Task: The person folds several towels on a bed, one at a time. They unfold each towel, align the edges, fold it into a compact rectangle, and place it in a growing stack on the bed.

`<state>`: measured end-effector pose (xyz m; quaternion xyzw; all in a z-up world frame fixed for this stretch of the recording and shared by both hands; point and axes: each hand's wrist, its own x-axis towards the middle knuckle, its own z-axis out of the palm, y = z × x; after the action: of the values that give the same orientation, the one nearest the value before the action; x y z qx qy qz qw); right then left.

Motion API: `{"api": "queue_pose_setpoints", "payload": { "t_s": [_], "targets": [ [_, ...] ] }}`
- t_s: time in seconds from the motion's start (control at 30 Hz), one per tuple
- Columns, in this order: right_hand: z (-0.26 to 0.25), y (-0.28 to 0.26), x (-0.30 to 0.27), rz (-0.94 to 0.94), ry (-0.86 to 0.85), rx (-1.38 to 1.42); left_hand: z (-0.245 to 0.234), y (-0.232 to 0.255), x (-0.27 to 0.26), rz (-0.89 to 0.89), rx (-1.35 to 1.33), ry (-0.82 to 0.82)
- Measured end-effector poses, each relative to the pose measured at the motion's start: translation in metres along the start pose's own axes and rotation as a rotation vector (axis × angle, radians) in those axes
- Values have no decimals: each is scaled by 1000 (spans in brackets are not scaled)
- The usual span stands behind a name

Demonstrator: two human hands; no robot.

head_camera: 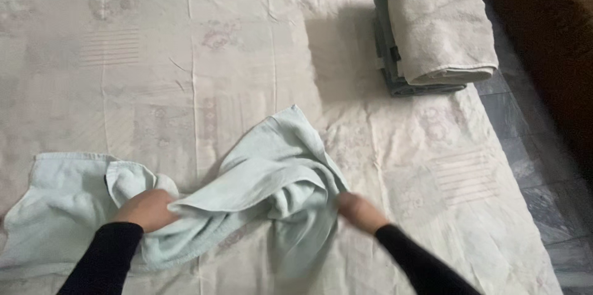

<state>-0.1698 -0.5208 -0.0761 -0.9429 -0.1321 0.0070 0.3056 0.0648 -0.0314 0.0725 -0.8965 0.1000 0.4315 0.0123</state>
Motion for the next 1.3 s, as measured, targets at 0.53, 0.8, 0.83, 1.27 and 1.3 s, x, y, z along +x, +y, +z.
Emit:
{"api": "queue_pose_setpoints", "payload": {
  "t_s": [0.53,0.8,0.83,1.27,1.3],
  "targets": [
    [-99,61,89,704,460,-185,6,-78,116,-431,-24,729],
    [-99,42,56,249,-221,-238,-4,178,205,404,-301,690],
    [-94,38,52,248,-304,-310,-6,202,208,363,-330,605],
    [-71,18,35,303,-292,-507,-34,303,165,400,-1034,53],
    [-71,21,35,237,-154,-484,-44,302,163,435,-1078,17]
  ]
}}
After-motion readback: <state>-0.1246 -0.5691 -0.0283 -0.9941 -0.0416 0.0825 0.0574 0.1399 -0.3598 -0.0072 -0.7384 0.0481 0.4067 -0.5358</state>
